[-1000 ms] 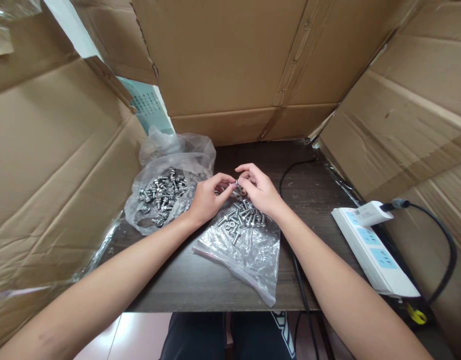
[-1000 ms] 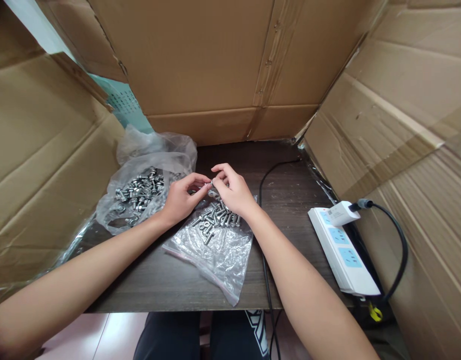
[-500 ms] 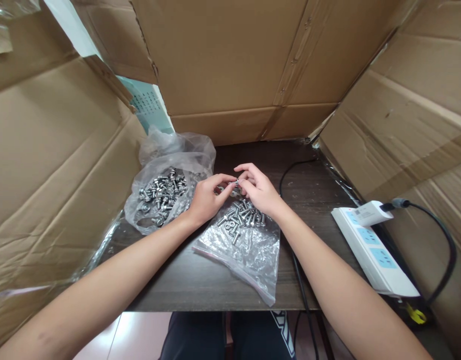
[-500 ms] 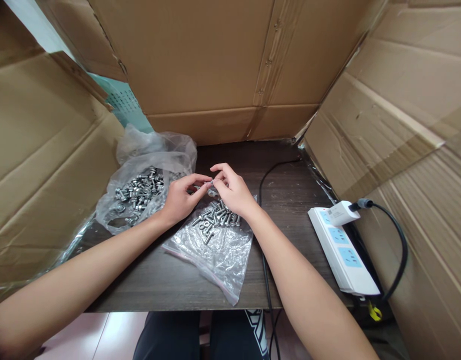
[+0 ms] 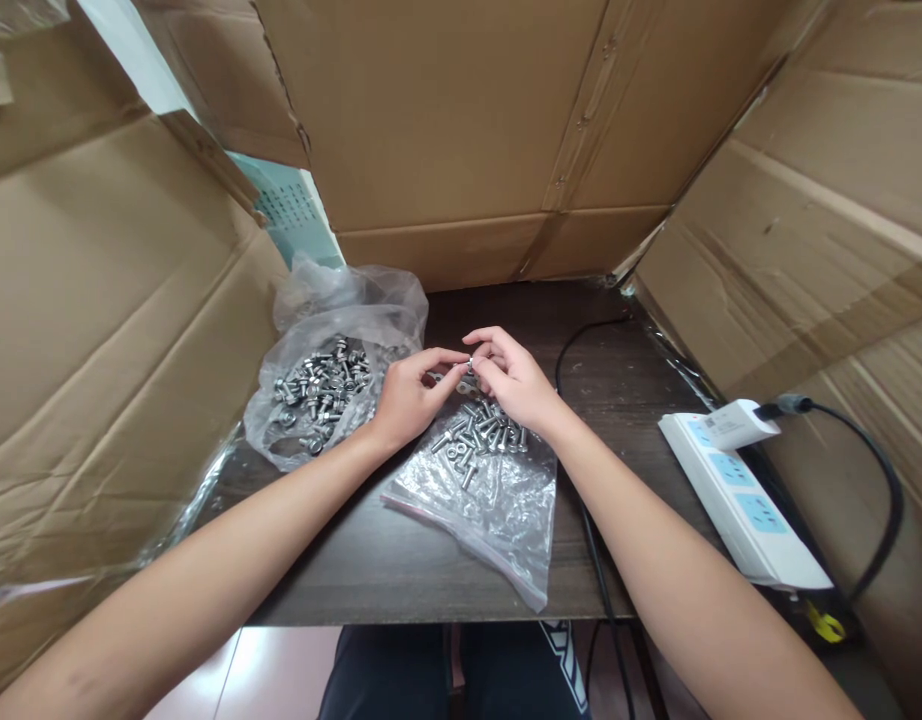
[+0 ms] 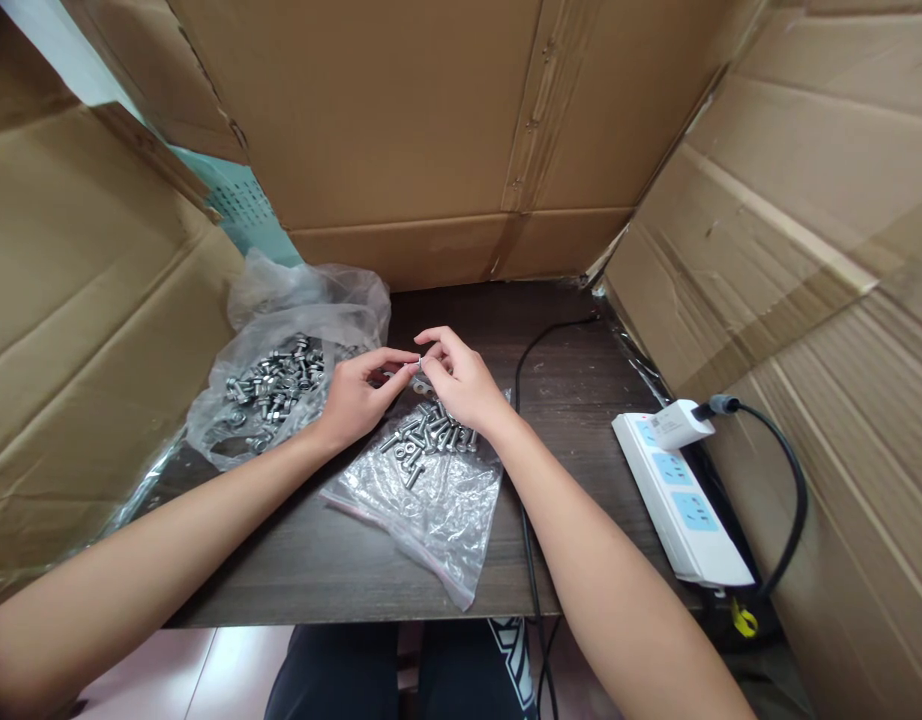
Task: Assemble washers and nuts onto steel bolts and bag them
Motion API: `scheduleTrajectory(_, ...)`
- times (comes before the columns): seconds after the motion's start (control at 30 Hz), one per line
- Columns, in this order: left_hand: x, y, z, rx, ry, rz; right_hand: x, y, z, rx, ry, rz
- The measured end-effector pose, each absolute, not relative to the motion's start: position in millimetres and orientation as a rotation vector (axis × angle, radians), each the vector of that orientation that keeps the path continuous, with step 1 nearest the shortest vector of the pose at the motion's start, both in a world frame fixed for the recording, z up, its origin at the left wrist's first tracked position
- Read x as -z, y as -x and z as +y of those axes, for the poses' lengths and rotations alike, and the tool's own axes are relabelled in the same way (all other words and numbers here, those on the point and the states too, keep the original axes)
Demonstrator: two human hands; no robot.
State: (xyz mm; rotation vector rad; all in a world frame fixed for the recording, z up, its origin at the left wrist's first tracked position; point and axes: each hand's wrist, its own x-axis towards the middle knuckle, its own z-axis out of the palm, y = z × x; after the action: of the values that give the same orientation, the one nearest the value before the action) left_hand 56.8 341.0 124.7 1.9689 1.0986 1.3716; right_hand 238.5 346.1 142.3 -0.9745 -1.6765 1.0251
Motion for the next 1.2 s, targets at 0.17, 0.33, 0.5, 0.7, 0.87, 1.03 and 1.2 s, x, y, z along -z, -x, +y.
scheduleTrajectory(0.17,-124.5,-56.6,340.8,-1.356,-1.965,1.112,-140.9,-239.2,346.2,-1.014,1.035,-1.681)
scheduleTrajectory(0.33,-124.8,-56.7,340.3,-1.36,-1.979,1.106,-141.3,-239.1,346.9,-1.041,0.991,-1.684)
scheduleTrajectory(0.5,-125.2,-56.6,340.1,-1.344,-2.006,1.109,-141.3,-238.7,346.8,-1.045,0.998,-1.688)
scheduleTrajectory(0.7,-125.0,-56.8,340.0,-1.335,-2.014,1.068,-142.6,-237.9,344.5,-1.033,1.045,-1.679)
scheduleTrajectory(0.87,-125.3,-56.8,339.4,-1.321,-2.019,1.084,-145.7,-238.1,341.8,-0.981,1.077,-1.701)
scheduleTrajectory(1.03,-125.8,-56.8,339.4,-1.311,-2.022,1.078,-145.7,-238.4,341.9,-0.972,1.075,-1.719)
scheduleTrajectory(1.2,-126.1,-56.7,339.3,-1.312,-2.023,1.087,-144.8,-238.4,344.1,-1.001,1.065,-1.693)
